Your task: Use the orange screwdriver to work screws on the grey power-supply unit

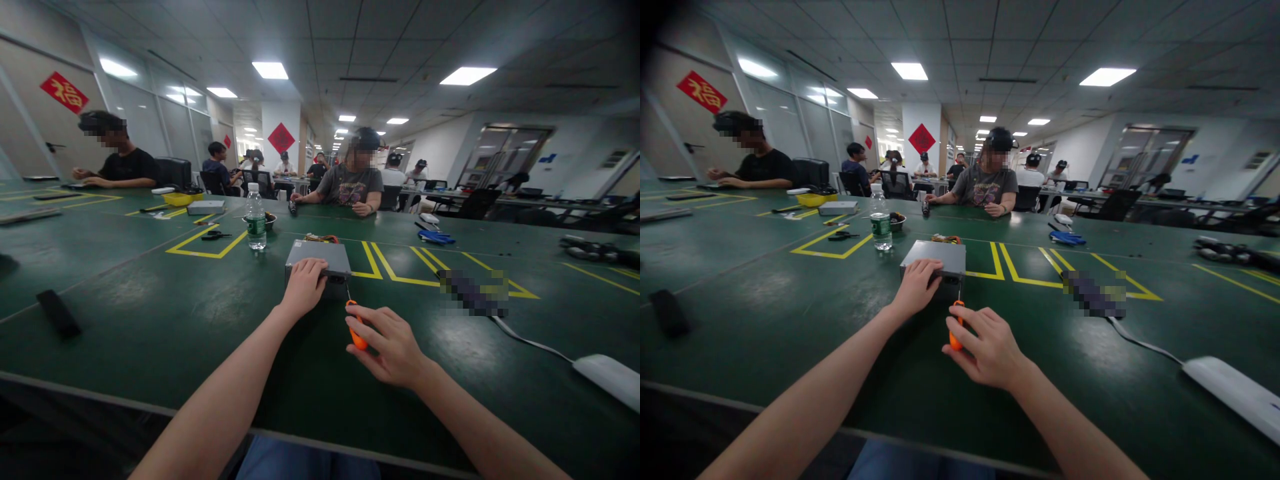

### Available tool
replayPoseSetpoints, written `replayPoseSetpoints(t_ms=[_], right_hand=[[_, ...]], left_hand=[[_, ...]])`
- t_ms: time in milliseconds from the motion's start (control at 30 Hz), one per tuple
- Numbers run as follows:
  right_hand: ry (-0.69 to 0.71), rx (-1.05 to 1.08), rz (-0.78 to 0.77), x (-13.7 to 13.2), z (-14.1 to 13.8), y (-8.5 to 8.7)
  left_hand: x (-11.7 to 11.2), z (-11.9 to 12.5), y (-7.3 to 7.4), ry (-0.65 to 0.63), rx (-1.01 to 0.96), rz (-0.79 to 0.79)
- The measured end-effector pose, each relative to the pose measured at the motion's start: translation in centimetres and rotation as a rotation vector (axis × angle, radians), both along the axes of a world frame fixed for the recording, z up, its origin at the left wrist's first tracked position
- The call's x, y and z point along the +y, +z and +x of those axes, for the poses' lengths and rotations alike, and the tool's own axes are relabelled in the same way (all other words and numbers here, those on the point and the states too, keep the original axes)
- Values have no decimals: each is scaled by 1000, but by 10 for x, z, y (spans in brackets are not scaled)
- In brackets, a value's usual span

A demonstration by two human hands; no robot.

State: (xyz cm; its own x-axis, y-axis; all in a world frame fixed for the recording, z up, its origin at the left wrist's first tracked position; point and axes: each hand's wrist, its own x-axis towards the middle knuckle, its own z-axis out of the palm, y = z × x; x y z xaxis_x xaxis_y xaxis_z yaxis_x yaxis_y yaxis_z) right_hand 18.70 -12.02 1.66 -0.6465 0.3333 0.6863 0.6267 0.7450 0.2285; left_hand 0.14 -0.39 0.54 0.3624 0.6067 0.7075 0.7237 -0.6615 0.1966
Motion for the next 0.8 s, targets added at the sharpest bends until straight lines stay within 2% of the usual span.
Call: replayPoseSetpoints(t_ms=[167,367,600,800], right_hand=[[15,115,-2,1,1,-3],[-19,-48,-86,-5,4,2],[51,30,23,-3,0,-3],[-7,-76,-46,-6,0,1]], left_hand=[[0,0,0,-3,-2,6],[-1,0,1,-3,-3,-13],[0,0,1,0,9,-10],[-1,-1,2,-4,13,11]])
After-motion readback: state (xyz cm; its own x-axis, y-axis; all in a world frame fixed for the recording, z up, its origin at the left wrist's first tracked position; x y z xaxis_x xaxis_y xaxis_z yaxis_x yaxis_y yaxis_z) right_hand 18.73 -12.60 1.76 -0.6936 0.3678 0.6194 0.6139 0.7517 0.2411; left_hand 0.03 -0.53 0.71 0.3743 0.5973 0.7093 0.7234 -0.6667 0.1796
